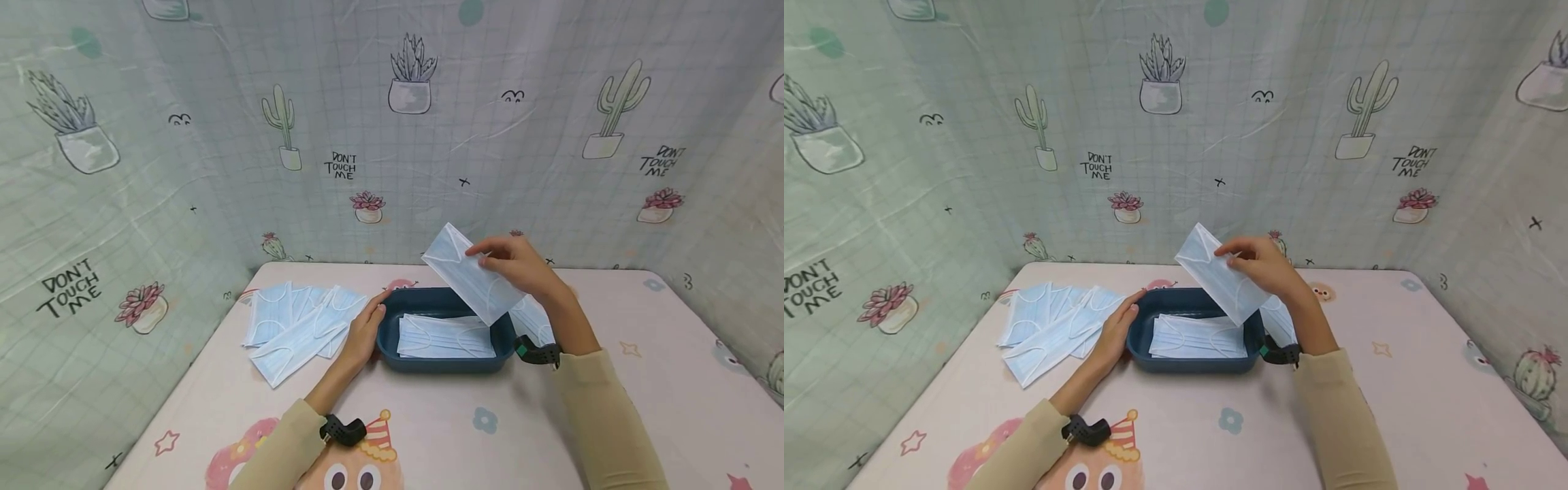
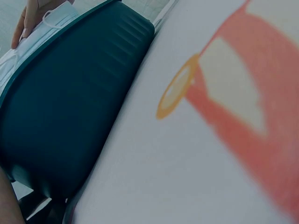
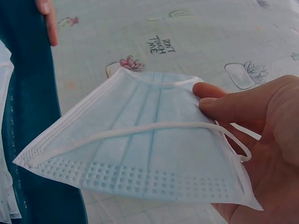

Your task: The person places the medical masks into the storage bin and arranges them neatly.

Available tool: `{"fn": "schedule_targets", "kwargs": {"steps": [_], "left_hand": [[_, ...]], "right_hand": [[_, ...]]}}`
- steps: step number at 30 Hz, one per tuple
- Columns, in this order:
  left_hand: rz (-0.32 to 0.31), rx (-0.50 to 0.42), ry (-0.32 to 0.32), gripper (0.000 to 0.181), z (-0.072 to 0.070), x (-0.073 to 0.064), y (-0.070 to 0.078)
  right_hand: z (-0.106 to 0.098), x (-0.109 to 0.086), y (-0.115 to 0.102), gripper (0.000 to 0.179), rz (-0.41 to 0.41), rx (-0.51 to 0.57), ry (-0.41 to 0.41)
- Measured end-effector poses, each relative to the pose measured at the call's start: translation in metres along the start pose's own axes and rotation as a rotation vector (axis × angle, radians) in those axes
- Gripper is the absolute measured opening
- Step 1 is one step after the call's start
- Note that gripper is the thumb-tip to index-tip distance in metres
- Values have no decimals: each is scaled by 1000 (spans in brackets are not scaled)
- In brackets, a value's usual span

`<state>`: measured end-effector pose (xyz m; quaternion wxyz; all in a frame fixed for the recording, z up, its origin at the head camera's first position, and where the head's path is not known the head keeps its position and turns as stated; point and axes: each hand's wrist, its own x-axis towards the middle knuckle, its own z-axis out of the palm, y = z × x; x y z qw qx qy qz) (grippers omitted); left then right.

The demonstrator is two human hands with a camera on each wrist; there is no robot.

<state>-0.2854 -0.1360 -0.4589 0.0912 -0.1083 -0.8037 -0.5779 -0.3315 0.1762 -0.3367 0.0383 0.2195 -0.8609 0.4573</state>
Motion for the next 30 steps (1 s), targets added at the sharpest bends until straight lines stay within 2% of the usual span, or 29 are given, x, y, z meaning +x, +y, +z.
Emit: {"fn": "schedule_targets", "kwargs": {"steps": [6,10,13,18,20,25,28,30], "left_hand": [[-37,-38,0,45,-3,9,-22],[-34,-39,17,45,-4,12,-34],[-20,-31,20,44,-2,12,-35],[24,8,-27,45,3,17,-32],[31,17,-14,44,3,18,-31],[27,24,24,43,-1,17,-34],[28,20,17,44,-2,15,-36],[5,-5,14,43,0,12,-33]], "right_hand": [[5,6,2,25,-31,-6,-30],[8,9,6,25,-69,-7,-49],[7,5,7,28,-72,-23,-60],[-2,-4,7,28,-33,-44,-20],[-4,-3,6,28,-35,-40,-19],[0,3,4,29,-37,-23,-44],[2,2,5,28,-26,-24,-44],[4,1,6,28,-23,-25,-46]]}}
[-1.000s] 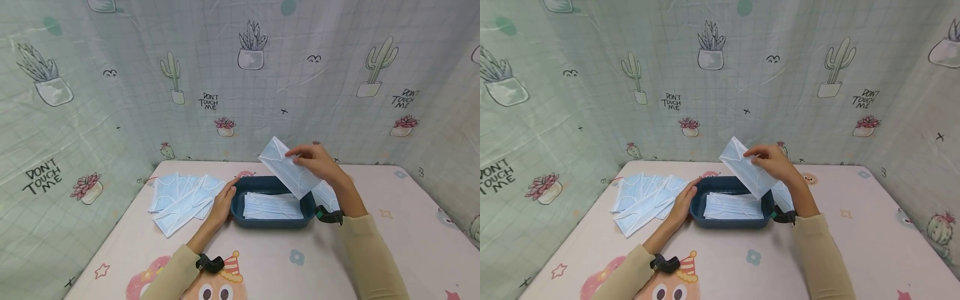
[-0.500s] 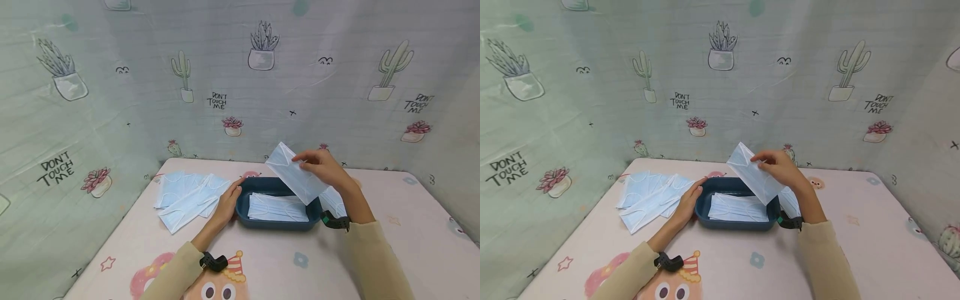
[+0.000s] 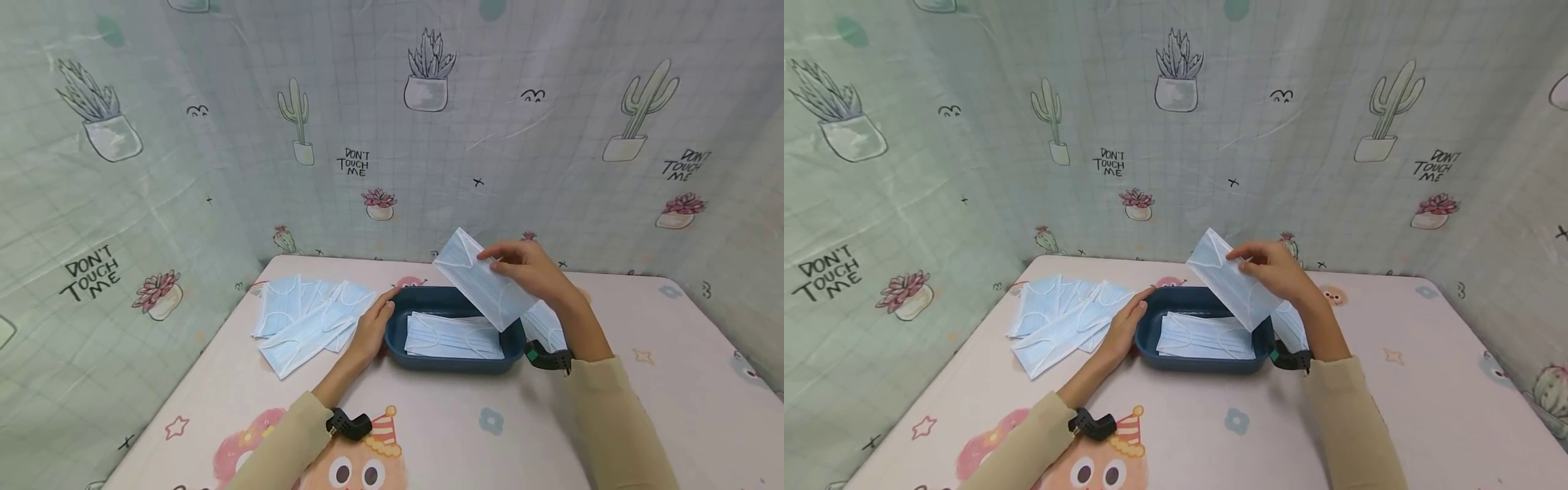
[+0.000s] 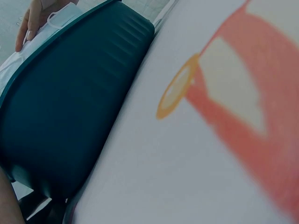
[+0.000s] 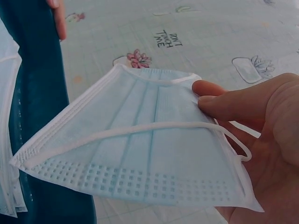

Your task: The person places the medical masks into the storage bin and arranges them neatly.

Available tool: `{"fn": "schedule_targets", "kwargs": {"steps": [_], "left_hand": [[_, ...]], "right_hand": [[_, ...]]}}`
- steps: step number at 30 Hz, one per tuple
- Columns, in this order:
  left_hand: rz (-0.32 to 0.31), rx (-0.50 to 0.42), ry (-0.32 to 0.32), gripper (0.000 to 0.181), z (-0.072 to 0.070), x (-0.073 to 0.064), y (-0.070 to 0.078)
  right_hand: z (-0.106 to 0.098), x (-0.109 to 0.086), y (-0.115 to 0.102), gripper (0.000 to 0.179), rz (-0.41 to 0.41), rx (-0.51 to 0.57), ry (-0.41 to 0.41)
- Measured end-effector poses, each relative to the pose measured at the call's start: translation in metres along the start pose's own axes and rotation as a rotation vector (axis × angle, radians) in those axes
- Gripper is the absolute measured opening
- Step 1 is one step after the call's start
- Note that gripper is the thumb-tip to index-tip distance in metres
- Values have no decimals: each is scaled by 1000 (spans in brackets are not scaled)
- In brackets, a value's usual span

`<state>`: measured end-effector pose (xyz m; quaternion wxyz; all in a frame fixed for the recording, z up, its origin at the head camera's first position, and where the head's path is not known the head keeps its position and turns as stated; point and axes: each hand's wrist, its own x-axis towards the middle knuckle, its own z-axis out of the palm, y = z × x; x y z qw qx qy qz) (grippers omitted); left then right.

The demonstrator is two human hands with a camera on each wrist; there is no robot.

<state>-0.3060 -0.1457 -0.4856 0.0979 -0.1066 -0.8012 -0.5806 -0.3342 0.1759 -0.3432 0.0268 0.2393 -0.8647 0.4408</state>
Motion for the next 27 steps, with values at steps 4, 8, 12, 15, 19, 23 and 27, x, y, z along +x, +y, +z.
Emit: {"fn": "schedule_targets", "kwargs": {"steps": [4,8,12,15,19,23,27], "left_hand": [[-47,-41,-10,43,1,-6,14],[-60,-48,-6,43,2,-2,6],[-41,-45,6,44,4,2,-5],[-25,-33,9,45,3,1,-5],[-15,-19,-1,45,3,1,-5],[-24,-28,-22,45,3,1,-5],[-35,-39,-27,45,3,1,-5]], "right_hand": [[-1,-2,0,28,4,2,-5],[-3,-1,0,27,3,0,-7],[-2,0,2,27,-2,-2,-9],[-2,0,3,27,-9,-2,-11],[-2,-1,5,27,-9,-1,-11],[0,-1,8,27,-3,17,-20],[3,-1,12,26,4,22,-30]]}}
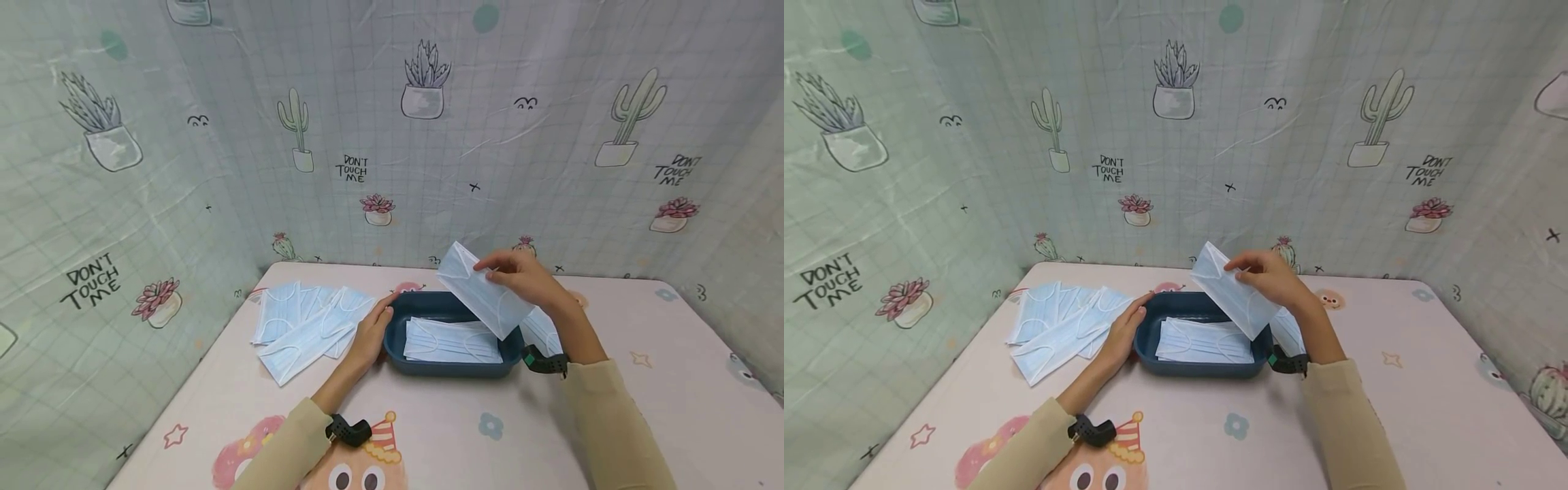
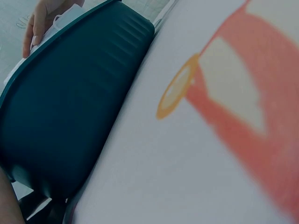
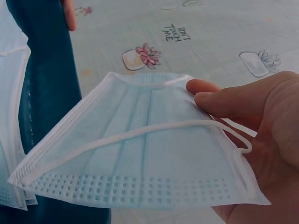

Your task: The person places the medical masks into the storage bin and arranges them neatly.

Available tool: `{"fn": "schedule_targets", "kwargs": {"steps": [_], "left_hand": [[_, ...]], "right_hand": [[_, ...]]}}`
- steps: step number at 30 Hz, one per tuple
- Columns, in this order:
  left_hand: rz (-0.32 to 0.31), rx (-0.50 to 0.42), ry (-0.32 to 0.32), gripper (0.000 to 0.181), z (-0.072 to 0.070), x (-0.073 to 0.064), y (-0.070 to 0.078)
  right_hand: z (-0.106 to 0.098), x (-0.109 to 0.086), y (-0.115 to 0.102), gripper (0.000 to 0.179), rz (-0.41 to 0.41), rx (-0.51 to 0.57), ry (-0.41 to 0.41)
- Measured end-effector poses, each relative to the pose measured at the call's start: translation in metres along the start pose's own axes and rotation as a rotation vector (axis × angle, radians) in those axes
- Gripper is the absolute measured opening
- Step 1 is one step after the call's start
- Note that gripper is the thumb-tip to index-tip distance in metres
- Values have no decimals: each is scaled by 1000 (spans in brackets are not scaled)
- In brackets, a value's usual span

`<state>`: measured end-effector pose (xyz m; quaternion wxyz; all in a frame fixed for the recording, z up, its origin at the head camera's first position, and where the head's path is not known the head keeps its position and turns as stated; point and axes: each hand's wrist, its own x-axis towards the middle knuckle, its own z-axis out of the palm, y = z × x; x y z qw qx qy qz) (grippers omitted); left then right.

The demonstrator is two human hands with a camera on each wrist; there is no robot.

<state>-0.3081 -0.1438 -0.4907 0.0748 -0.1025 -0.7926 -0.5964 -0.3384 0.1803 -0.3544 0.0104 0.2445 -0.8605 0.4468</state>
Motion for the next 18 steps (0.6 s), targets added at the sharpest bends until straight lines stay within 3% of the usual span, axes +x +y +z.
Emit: {"fn": "schedule_targets", "kwargs": {"steps": [18], "left_hand": [[30,29,15,43,-1,-6,2]], "right_hand": [[-1,-10,3,29,-2,7,12]]}}
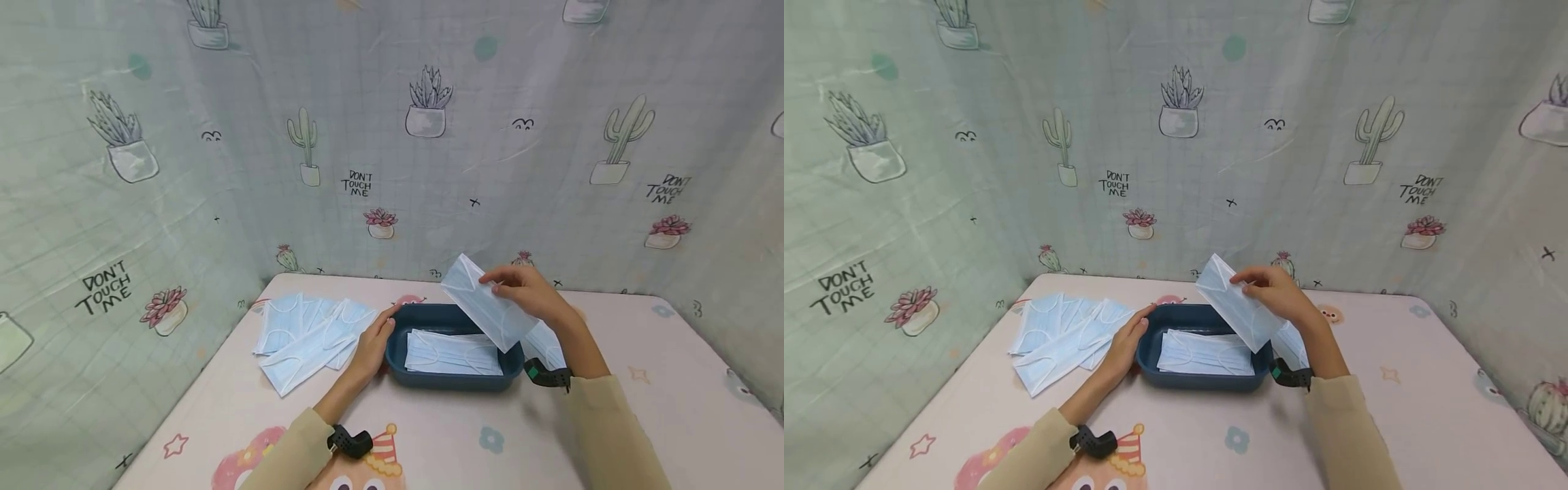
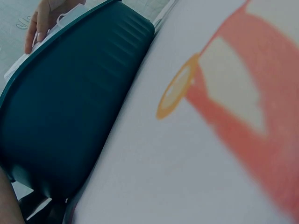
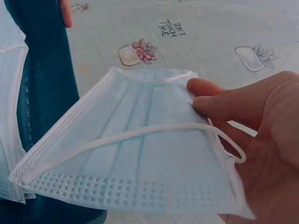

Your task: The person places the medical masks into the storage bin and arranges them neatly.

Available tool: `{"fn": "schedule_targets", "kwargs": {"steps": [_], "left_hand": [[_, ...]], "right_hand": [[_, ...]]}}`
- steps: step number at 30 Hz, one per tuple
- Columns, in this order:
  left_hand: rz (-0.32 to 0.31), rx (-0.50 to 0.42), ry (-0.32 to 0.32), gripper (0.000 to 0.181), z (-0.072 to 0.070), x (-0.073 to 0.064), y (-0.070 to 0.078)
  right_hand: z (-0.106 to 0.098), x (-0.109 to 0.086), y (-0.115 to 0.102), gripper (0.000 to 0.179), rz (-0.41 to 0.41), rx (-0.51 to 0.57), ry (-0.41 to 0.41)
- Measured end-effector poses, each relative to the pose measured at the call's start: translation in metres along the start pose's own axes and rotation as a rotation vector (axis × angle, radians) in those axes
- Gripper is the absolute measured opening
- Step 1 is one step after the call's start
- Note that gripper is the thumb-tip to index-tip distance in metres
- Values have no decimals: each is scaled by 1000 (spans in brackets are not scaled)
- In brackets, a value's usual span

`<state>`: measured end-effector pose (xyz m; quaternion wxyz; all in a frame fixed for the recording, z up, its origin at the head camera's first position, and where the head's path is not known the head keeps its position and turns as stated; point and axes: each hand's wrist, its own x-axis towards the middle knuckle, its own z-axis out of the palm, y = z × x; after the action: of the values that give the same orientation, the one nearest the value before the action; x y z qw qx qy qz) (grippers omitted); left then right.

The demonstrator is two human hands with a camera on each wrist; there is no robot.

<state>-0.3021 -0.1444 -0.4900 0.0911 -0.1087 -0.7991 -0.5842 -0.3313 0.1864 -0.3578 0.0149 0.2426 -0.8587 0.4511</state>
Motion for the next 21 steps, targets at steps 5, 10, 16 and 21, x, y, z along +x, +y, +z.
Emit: {"fn": "schedule_targets", "kwargs": {"steps": [5,10,16,21], "left_hand": [[-7,-6,6,43,2,1,0],[-12,19,10,45,2,1,4],[8,33,26,43,2,1,6],[18,24,32,42,3,2,4]], "right_hand": [[-1,1,-1,31,16,-27,-20],[0,2,-2,33,23,-54,-32],[4,8,-2,34,-4,-67,-53],[10,12,-3,35,-40,-64,-76]]}}
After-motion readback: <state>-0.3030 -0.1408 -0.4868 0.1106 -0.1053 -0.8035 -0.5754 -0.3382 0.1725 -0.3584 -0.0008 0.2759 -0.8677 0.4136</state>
